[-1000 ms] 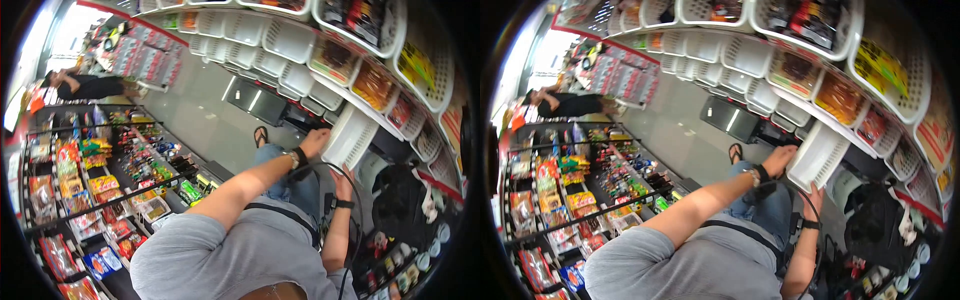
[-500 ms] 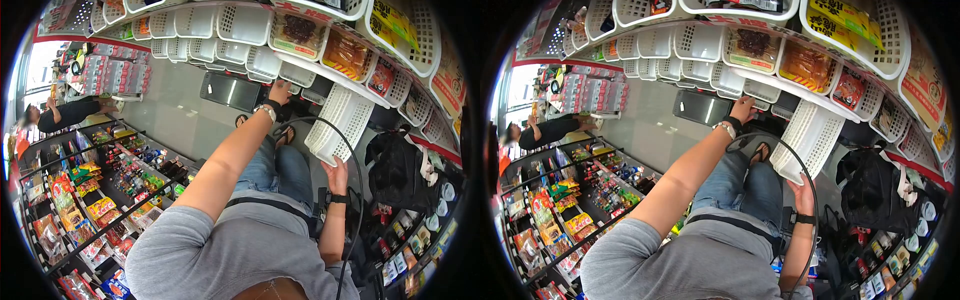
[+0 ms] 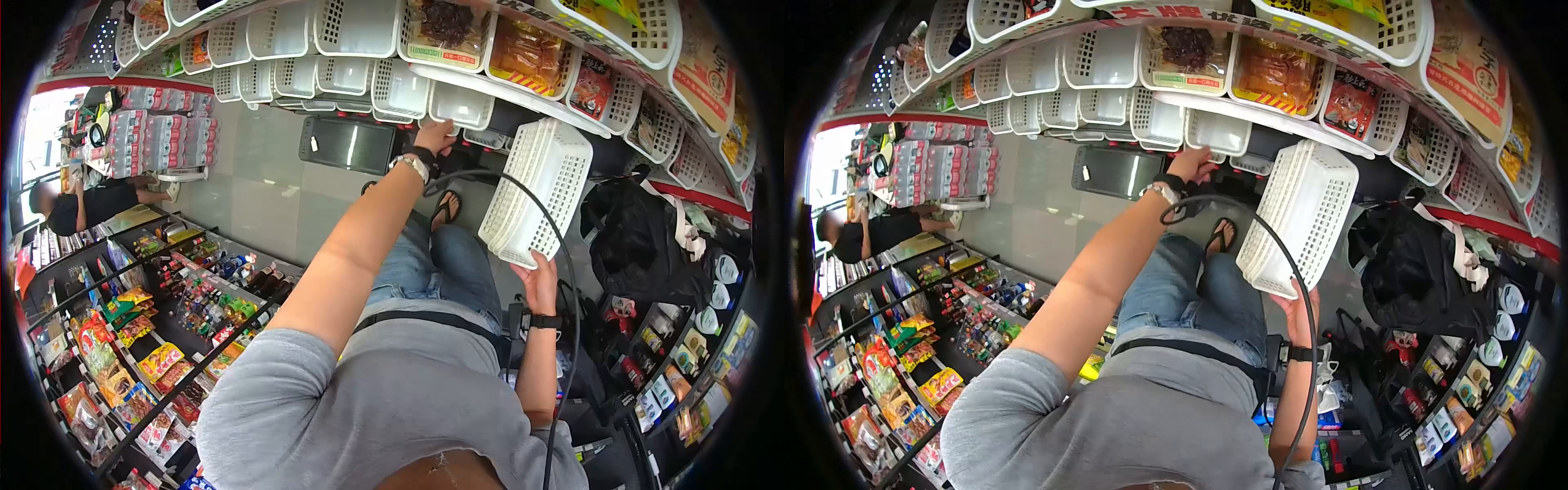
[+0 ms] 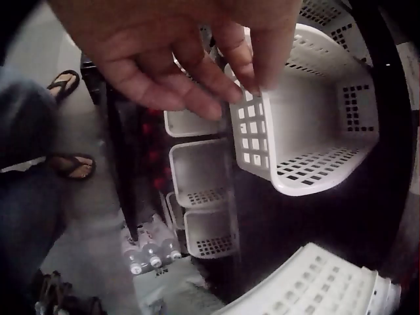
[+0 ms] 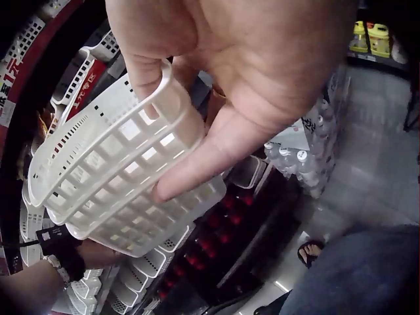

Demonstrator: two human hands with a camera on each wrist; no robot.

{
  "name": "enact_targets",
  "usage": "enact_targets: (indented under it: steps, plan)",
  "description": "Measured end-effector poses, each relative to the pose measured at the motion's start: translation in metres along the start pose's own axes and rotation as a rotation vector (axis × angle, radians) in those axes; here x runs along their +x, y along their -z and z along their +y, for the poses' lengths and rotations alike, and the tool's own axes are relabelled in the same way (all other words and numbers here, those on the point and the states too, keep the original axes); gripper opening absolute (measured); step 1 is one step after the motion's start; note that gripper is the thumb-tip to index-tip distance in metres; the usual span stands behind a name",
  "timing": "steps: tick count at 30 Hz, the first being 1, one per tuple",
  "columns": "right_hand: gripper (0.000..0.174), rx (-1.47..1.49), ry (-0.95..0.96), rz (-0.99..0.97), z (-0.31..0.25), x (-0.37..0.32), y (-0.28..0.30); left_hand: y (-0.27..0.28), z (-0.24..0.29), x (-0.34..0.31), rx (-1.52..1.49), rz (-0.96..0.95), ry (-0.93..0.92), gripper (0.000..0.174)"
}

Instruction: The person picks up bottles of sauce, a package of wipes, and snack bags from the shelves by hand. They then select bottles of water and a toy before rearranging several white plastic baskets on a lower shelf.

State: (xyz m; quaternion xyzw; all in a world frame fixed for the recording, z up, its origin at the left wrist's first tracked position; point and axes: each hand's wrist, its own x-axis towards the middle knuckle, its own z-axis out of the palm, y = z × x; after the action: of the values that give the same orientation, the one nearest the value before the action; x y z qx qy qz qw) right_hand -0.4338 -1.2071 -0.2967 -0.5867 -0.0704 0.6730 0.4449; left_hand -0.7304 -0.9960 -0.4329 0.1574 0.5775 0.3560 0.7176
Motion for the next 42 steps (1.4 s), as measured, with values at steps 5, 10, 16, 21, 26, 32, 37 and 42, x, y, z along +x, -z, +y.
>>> enact_targets:
  steps: [5,10,16,21,26,32,37,42]
  plan:
    - [0.037,-0.011,-0.006,-0.025,-0.003,-0.01,-0.001,-0.016,-0.015,-0.053,-0.075,0.043,0.117,0.023]
    - [0.037,-0.04,-0.011,-0.034,-0.001,-0.017,0.002,-0.018,-0.047,-0.07,-0.083,0.059,0.166,0.027]
    - [0.033,-0.1,0.004,-0.007,0.0,-0.03,0.005,-0.017,-0.091,-0.07,-0.042,0.023,0.189,0.029]
    - [0.033,-0.089,-0.024,-0.016,0.001,-0.034,0.008,-0.014,-0.091,-0.072,-0.122,-0.001,0.216,0.029]
    - [0.033,-0.109,-0.049,-0.016,-0.003,-0.036,-0.001,-0.012,-0.085,-0.075,-0.122,-0.005,0.262,0.035]
    - [0.035,-0.197,-0.027,-0.071,0.001,-0.03,-0.008,-0.001,-0.086,-0.078,-0.073,0.113,-0.001,0.065]
    - [0.034,-0.241,-0.037,-0.095,0.0,-0.03,-0.029,0.01,-0.075,-0.067,0.396,0.083,-0.334,0.058]
    - [0.033,-0.299,-0.035,-0.107,0.002,-0.025,-0.033,-0.006,-0.057,-0.1,0.332,0.199,-0.388,0.045]
